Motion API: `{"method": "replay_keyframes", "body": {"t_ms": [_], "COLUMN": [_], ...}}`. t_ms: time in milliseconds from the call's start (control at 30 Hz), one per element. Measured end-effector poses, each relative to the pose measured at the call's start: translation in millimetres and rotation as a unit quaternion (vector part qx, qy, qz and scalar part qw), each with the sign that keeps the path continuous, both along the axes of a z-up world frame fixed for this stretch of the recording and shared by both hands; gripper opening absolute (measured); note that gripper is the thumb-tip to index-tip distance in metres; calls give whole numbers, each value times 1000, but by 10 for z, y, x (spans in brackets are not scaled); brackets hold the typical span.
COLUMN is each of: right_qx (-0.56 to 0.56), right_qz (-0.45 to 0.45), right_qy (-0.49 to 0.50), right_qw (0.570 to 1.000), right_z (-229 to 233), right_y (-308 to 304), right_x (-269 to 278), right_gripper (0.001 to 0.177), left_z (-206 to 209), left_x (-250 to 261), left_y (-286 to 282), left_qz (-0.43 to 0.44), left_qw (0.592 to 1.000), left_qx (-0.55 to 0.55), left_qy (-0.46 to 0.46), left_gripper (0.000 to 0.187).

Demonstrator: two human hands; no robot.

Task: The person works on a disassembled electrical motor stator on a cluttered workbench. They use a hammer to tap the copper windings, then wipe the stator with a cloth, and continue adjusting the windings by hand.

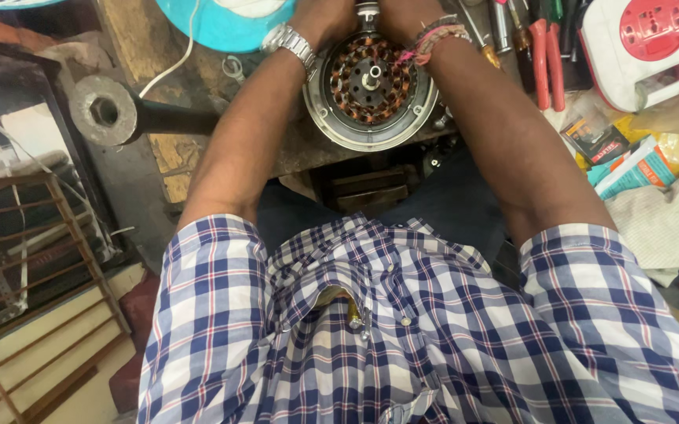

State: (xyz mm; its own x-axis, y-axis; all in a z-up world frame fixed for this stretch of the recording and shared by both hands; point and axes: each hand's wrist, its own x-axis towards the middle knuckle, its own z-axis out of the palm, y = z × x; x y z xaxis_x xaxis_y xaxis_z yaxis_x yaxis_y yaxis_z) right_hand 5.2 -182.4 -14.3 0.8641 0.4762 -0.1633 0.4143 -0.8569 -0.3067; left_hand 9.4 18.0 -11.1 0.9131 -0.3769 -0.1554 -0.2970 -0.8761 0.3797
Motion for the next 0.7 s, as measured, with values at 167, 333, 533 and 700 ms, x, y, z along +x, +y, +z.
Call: {"method": "replay_keyframes", "body": {"t_ms": [167, 333, 533, 700], "right_qx": [16, 19, 77, 81], "right_qz": [41, 48, 31, -49], "right_qy": [-57, -76, -84, 1], "right_qw": [997, 996, 993, 995], "right_z": [-55, -43, 157, 388], "right_y": [-45, -51, -25, -50], "right_x": [22, -48, -86, -112], "right_gripper": [15, 13, 16, 29], "left_z": [29, 8, 58, 324], "left_x": [-12, -53, -65, -60], "left_y": [-25, -57, -62, 136], "left_qz": [-11, -16, -28, 28], "left_qw": [998, 997, 993, 997], "left_qx": [-8, -5, -35, -57], "left_qy": [-59, -76, -112, 31], "left_gripper": [20, 17, 21, 25]}}
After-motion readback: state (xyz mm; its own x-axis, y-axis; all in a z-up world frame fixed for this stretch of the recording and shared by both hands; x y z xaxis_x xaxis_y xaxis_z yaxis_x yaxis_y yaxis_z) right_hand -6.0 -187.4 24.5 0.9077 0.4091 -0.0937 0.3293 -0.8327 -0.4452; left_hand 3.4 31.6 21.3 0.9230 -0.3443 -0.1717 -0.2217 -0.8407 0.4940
